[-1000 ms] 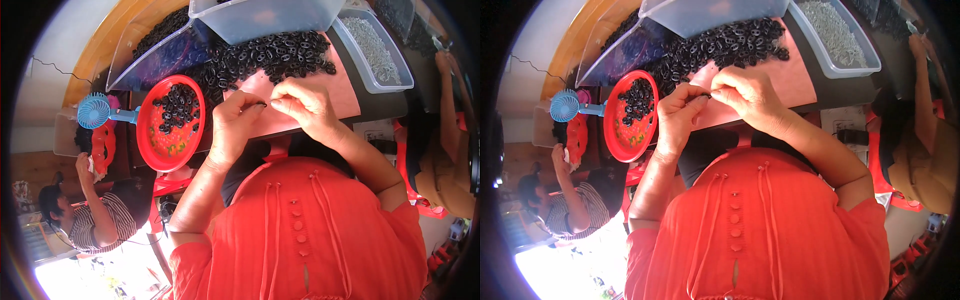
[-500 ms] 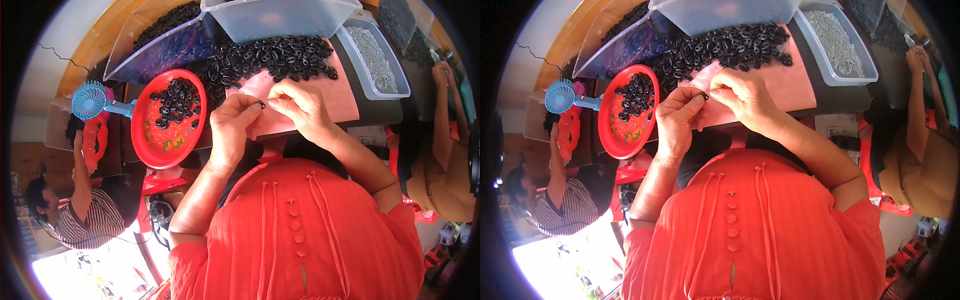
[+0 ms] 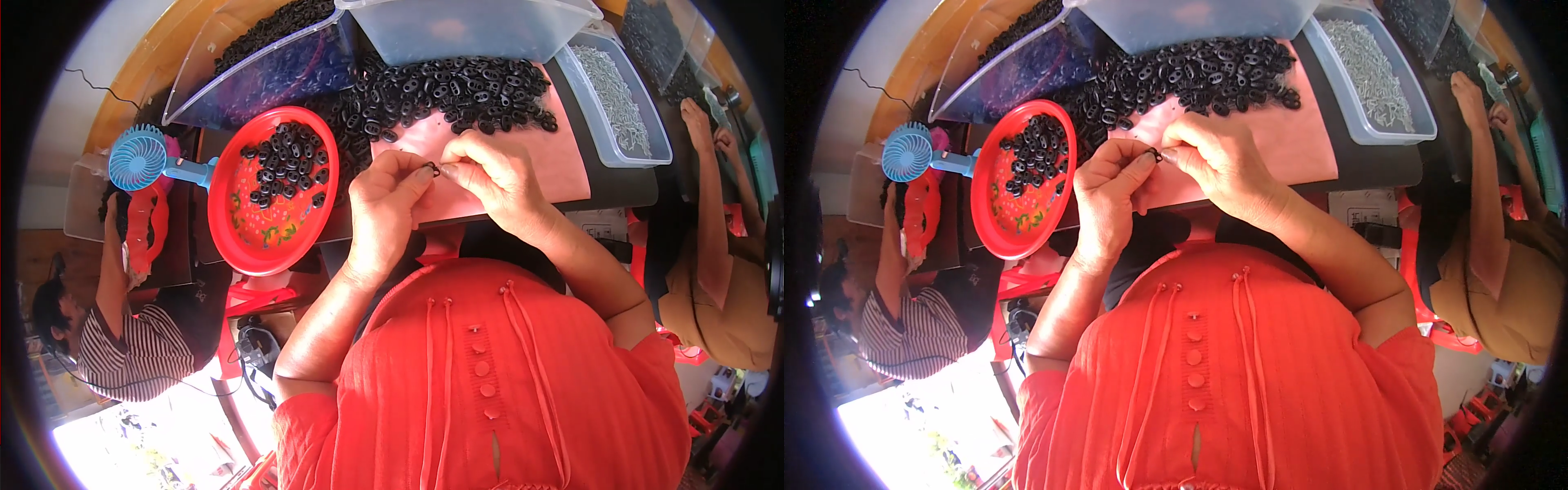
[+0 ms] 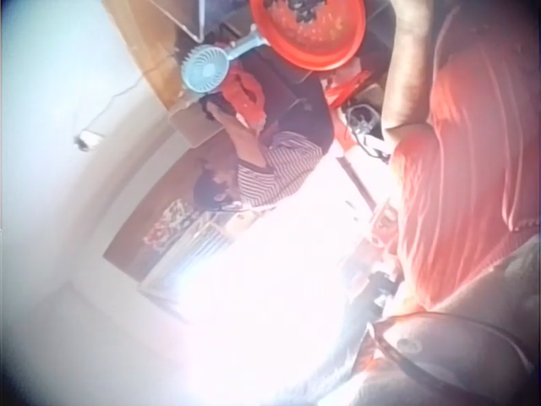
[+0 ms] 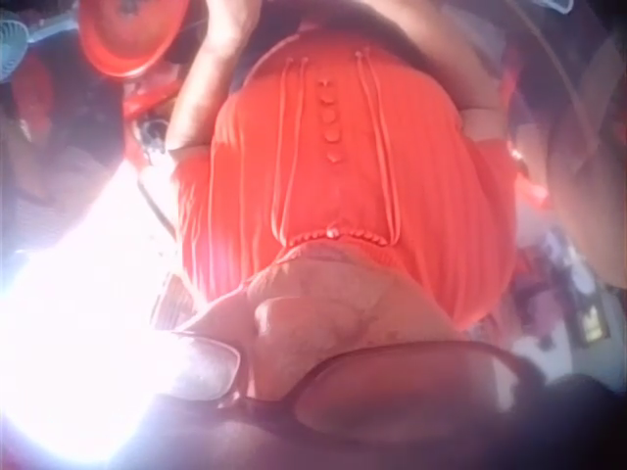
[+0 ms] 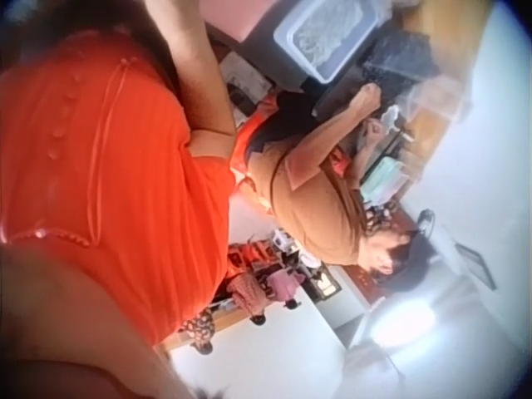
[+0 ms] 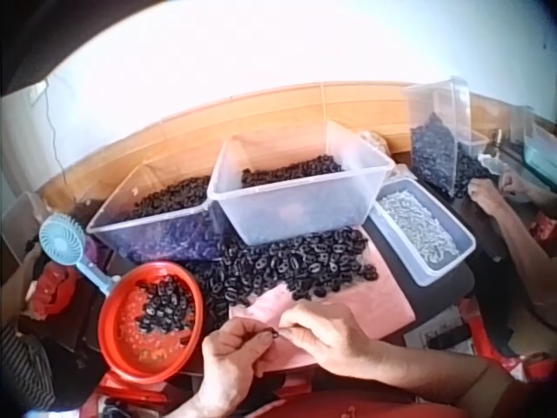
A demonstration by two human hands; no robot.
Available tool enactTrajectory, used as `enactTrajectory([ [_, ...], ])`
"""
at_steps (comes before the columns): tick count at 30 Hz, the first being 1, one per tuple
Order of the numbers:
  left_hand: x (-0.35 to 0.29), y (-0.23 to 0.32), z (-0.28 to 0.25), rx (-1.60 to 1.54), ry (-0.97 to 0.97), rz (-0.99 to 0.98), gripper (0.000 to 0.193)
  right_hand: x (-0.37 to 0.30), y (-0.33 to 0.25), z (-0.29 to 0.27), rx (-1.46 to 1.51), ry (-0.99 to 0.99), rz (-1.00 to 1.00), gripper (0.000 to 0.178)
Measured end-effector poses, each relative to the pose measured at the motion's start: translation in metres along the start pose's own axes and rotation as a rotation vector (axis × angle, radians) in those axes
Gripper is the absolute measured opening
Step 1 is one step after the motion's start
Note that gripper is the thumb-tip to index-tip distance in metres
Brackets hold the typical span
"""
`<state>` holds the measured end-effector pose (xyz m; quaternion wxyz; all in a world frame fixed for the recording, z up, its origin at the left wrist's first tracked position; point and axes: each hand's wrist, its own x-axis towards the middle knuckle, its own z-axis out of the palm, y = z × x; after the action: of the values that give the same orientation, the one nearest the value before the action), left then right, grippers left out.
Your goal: The person assembles plastic cord locks by picking up small internal pieces and plastic toggle housings by hand, fitting them together, and placing the assembled components onto the work surface.
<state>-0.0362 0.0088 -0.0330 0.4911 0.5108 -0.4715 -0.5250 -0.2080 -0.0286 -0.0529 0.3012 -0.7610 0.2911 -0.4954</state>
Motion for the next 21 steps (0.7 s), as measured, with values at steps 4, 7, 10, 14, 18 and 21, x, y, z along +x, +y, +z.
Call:
enactTrajectory([
  [4, 0.000, 0.000, 0.002, 0.023, 0.007, -0.002, 0.007, 0.002, -0.001, 0.000, -0.026, 0.016, -0.022, 0.011],
  [7, 0.000, -0.006, 0.004, -0.015, 0.013, 0.035, 0.006, 0.002, -0.002, 0.001, -0.062, 0.023, -0.067, 0.010],
  [10, -0.002, -0.009, 0.005, 0.050, 0.033, 0.095, 0.005, 0.002, -0.004, 0.001, -0.078, 0.012, -0.073, 0.010],
  [14, -0.005, -0.013, 0.007, 0.098, 0.091, 0.131, 0.002, 0.001, -0.006, 0.002, -0.088, -0.036, -0.027, 0.008],
  [18, -0.007, -0.018, 0.010, 0.032, 0.141, 0.182, 0.002, 0.001, -0.012, 0.006, 0.001, -0.051, 0.091, 0.008],
  [21, -0.008, -0.016, 0.010, 0.023, 0.155, 0.151, 0.002, -0.001, -0.011, 0.006, 0.021, -0.041, 0.106, 0.008],
])
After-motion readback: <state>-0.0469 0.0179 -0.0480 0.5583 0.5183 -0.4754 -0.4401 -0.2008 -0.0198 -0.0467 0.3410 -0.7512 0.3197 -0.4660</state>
